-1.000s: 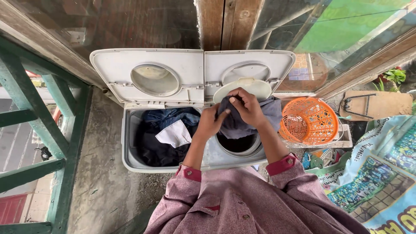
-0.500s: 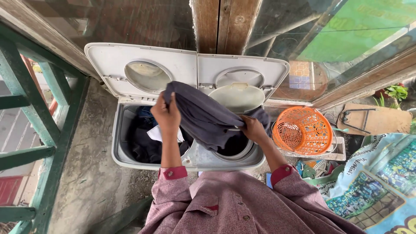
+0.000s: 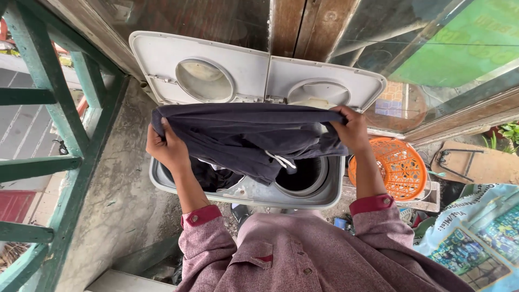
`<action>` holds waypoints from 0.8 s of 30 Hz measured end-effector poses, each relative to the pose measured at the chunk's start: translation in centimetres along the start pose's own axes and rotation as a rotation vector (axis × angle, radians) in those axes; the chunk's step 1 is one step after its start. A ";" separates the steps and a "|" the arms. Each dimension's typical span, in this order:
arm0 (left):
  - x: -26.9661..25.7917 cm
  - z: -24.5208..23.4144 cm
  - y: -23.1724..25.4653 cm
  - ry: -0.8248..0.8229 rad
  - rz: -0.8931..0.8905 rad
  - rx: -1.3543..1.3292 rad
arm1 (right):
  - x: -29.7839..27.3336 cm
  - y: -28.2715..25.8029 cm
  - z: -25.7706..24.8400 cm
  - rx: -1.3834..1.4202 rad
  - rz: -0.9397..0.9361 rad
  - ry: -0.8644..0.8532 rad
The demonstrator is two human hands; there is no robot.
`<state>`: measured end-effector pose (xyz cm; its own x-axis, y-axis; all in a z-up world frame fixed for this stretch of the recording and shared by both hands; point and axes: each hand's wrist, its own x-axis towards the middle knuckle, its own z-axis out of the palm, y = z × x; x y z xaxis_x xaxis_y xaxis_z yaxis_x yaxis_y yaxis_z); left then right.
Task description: Loading clothes into a twin-tub washing machine and operating the control dials to start the wash.
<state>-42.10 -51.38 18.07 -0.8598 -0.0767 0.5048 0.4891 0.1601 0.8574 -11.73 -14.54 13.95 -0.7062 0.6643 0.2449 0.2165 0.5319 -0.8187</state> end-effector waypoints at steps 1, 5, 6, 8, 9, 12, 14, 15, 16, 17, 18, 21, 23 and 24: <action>0.7 -0.5 -0.7 -0.004 0.003 0.001 | 0.2 -0.9 -0.1 0.003 0.003 0.003; 3.7 -2.6 -2.9 -0.010 -0.046 0.021 | 1.9 -3.3 1.6 0.420 0.099 -0.123; 4.2 -3.1 -3.3 -0.030 -0.075 0.030 | 2.4 -3.4 2.2 0.481 0.089 -0.151; 4.9 -4.2 -5.3 -0.026 -0.106 0.031 | 2.6 -7.5 4.7 0.518 0.072 -0.201; 5.3 -4.9 -6.3 -0.024 -0.133 0.037 | 2.6 -9.6 6.1 0.562 0.055 -0.252; 7.0 -6.1 -9.1 -0.020 -0.156 0.056 | 1.8 -9.9 10.4 0.537 0.212 -0.594; 7.8 -6.6 -9.8 -0.034 -0.159 0.074 | 1.6 -11.4 13.9 0.485 0.328 -0.642; 8.3 -6.6 -10.0 -0.047 -0.155 0.083 | 1.6 -12.1 15.5 0.430 0.435 -0.681; 8.3 -6.8 -11.0 -0.048 -0.156 0.083 | 0.9 -8.0 18.1 0.431 0.436 -0.681; 8.3 -6.8 -11.9 -0.074 -0.181 0.102 | 0.2 -3.9 20.5 0.077 0.323 -0.585; 8.4 -6.8 -12.8 -0.101 -0.206 0.122 | -0.4 0.2 22.8 -0.271 0.202 -0.475; 8.2 -6.8 -15.8 -0.122 -0.227 0.143 | -4.3 3.9 26.1 -0.630 0.368 -0.531; 8.4 -6.9 -16.5 -0.133 -0.247 0.151 | -5.8 7.7 27.2 -0.694 0.342 -0.483; 8.3 -6.9 -16.9 -0.144 -0.269 0.161 | -6.6 9.7 27.6 -0.757 0.316 -0.437</action>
<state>-56.52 -61.52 8.48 -0.9724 0.0008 0.2335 0.2224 0.3072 0.9253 -23.56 -28.29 -9.92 -0.6973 0.6618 -0.2753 0.7158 0.6630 -0.2192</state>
